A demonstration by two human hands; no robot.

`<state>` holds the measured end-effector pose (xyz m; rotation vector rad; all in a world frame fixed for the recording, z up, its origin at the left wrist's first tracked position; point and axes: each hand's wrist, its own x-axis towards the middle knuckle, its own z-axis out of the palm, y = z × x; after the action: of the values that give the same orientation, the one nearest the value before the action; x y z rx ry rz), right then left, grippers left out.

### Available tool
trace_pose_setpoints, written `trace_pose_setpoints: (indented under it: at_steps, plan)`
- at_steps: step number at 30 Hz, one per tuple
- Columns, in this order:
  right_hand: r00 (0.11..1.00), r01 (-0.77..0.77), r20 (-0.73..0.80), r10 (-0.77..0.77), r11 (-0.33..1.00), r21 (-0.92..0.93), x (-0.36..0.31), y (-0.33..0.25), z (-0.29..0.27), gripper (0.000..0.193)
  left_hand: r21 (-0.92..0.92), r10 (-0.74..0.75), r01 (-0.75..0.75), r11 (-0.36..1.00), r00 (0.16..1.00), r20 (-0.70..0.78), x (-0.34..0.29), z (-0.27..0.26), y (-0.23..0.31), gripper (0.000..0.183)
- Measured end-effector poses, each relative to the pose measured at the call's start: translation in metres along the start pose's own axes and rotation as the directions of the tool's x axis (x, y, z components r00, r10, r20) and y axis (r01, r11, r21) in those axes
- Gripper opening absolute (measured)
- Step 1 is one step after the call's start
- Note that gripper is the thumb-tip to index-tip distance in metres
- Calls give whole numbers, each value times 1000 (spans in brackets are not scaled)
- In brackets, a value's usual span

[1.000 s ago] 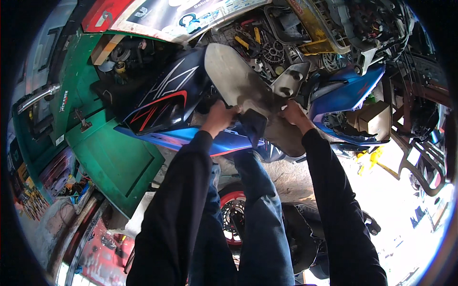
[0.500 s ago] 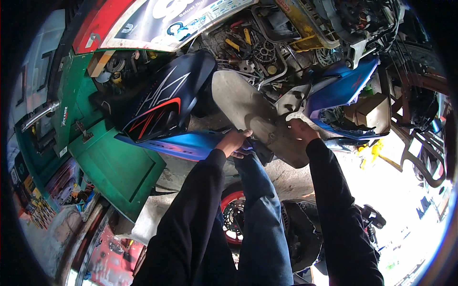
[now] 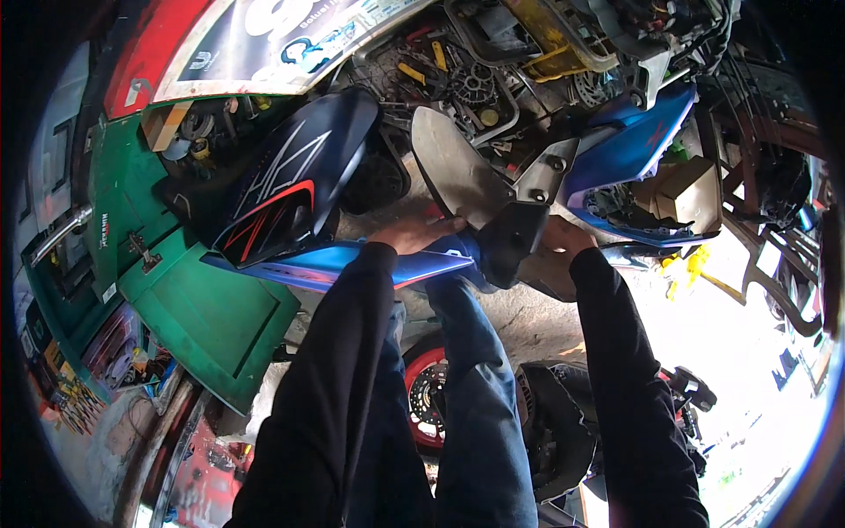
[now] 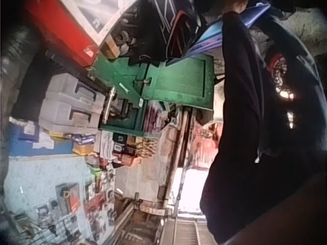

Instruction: The person uses a screwdriver to loosen screws from a motorcycle's front wheel area, removes the front mudguard, and then uses a power drill to detach a secondary rear fender component.

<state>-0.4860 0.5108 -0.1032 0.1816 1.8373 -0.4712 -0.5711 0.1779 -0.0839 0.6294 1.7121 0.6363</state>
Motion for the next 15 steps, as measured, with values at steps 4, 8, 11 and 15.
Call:
trace_pose_setpoints:
  at_steps: [4,8,11,15]
  plan:
    - [999,36,-36,-36,999,-11,-13,34,5,38,26,-389,390,921,908,155,-9,-19,39,82]
    - [991,68,-115,-74,996,-53,-26,69,3,39,146,-271,277,950,961,-58,2,16,7,76]
    - [982,65,-168,-81,993,-101,-36,90,-4,40,100,-273,266,959,960,57,2,4,13,69]
    - [1000,0,7,1,994,-111,-88,-3,-68,39,49,-323,320,946,934,151,-12,12,8,66]
